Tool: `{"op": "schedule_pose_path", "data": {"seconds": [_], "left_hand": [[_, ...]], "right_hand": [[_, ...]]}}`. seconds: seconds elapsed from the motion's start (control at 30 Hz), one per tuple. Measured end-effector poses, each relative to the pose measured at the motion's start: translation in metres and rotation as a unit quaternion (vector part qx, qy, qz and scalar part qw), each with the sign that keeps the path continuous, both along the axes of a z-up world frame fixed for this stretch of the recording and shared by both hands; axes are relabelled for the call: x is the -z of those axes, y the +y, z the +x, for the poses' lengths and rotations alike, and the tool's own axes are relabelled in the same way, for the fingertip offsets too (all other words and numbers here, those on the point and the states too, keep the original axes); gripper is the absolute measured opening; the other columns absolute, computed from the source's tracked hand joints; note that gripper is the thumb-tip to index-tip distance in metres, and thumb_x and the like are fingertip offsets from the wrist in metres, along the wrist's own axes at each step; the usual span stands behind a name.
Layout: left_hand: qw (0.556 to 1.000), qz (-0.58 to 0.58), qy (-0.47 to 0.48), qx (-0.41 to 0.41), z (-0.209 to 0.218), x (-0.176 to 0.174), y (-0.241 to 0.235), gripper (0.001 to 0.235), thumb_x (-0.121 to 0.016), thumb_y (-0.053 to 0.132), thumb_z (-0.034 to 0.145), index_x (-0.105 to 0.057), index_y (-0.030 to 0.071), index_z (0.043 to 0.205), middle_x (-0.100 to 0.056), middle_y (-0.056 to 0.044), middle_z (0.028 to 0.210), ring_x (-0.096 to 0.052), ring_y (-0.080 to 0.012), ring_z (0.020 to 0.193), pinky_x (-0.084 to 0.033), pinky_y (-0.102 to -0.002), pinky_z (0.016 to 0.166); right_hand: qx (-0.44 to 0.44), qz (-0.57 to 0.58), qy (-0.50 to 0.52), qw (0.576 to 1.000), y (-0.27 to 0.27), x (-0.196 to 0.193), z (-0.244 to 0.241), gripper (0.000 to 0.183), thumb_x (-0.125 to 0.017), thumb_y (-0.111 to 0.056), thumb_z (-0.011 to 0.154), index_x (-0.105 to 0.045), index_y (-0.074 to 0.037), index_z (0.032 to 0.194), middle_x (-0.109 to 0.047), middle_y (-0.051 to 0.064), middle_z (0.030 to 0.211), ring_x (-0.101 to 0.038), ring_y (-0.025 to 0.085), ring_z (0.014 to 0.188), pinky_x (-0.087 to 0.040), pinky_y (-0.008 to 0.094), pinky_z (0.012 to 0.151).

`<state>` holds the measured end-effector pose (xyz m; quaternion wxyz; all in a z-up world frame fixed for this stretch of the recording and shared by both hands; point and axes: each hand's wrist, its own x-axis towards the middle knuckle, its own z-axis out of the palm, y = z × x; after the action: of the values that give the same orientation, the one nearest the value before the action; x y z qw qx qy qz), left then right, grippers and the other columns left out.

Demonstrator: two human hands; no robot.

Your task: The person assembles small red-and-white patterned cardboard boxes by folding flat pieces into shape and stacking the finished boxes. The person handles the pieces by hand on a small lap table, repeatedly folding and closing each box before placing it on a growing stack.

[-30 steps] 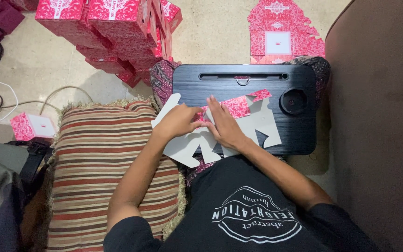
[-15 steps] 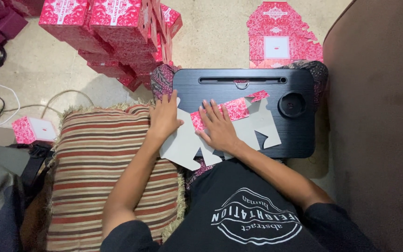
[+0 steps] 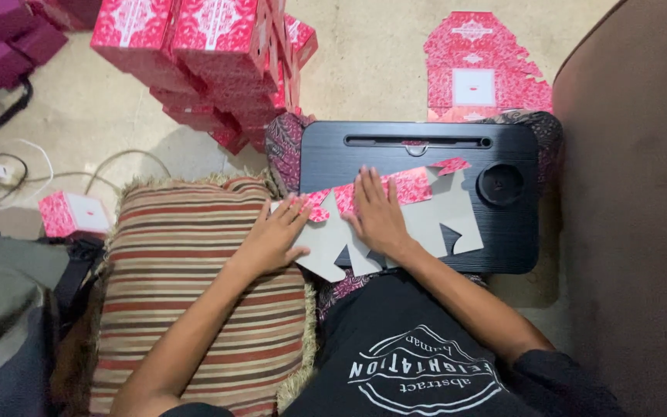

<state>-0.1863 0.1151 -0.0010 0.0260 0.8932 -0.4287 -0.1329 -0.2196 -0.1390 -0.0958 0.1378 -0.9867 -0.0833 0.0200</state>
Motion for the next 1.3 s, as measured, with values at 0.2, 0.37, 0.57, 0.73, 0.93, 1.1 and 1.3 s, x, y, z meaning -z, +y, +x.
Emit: {"op": "schedule_pose_path", "data": {"seconds": [0.2,0.37,0.57,0.73,0.93,1.1,1.3], "left_hand": [[0.996,0.079,0.023,-0.038,-0.018,0.017,-0.010,0.125,-0.082,0.069,0.067,-0.026,0.007,0.161,-0.008,-0.027,0.169,-0.001,-0.0523,0.153,0.004,-0.079,0.113],[0.998,0.053,-0.009,-0.045,-0.019,0.038,-0.012,0.133,-0.087,0.066,0.061,-0.022,0.011,0.163,-0.010,-0.026,0.169,-0.007,-0.0548,0.152,-0.009,-0.074,0.118],[0.997,0.050,0.008,-0.060,-0.017,0.048,-0.012,0.133,-0.085,0.069,0.060,-0.020,0.014,0.164,-0.004,-0.021,0.171,0.002,-0.0527,0.153,-0.001,-0.074,0.118],[0.997,0.024,0.005,-0.067,-0.020,0.043,-0.014,0.139,-0.087,0.069,0.056,-0.019,0.015,0.164,-0.003,-0.021,0.171,0.003,-0.0534,0.153,0.002,-0.079,0.114],[0.998,-0.013,0.001,-0.066,-0.024,0.044,-0.019,0.139,-0.090,0.067,0.053,-0.023,0.016,0.163,-0.002,-0.022,0.170,0.007,-0.0536,0.152,0.005,-0.088,0.105],[0.997,-0.049,0.012,-0.066,-0.035,0.045,-0.030,0.128,-0.097,0.043,0.059,-0.027,0.013,0.162,-0.003,-0.026,0.169,0.004,-0.0505,0.154,0.002,-0.092,0.101],[0.994,-0.079,0.020,-0.078,-0.031,0.037,-0.031,0.124,-0.092,0.042,0.062,-0.023,0.022,0.164,-0.019,-0.022,0.168,-0.007,-0.0466,0.156,0.003,-0.091,0.102]], "right_hand": [[0.026,-0.018,0.066,0.997,0.001,-0.028,0.005,0.077,-0.036,-0.053,0.106,-0.023,-0.002,0.162,-0.013,0.023,0.170,-0.005,0.036,0.158,0.006,0.060,0.124],[-0.067,-0.049,0.052,0.995,0.021,-0.038,0.009,0.063,-0.048,-0.020,0.103,-0.029,-0.002,0.161,-0.024,0.024,0.168,-0.013,0.038,0.158,0.006,0.064,0.123],[-0.119,-0.021,0.022,0.992,0.037,-0.028,0.015,0.076,-0.051,0.000,0.088,-0.035,-0.013,0.162,-0.022,0.023,0.169,-0.015,0.042,0.157,-0.011,0.064,0.123],[-0.100,0.016,-0.022,0.995,0.028,-0.002,0.014,0.078,-0.052,-0.001,0.085,-0.033,-0.002,0.161,-0.023,0.022,0.170,-0.015,0.037,0.158,-0.005,0.059,0.124],[-0.091,0.081,-0.029,0.992,0.019,-0.003,0.016,0.073,-0.054,-0.004,0.090,-0.035,0.000,0.160,-0.023,0.020,0.170,-0.014,0.034,0.159,-0.001,0.055,0.125],[-0.093,0.175,-0.066,0.978,0.007,-0.001,0.014,0.064,-0.063,-0.003,0.093,-0.044,0.001,0.154,-0.031,0.017,0.167,-0.023,0.033,0.157,-0.007,0.051,0.126],[-0.105,0.291,-0.070,0.948,-0.002,-0.004,0.013,0.058,-0.057,0.003,0.095,-0.051,-0.007,0.152,-0.043,0.015,0.161,-0.029,0.034,0.153,-0.008,0.054,0.125]]}}
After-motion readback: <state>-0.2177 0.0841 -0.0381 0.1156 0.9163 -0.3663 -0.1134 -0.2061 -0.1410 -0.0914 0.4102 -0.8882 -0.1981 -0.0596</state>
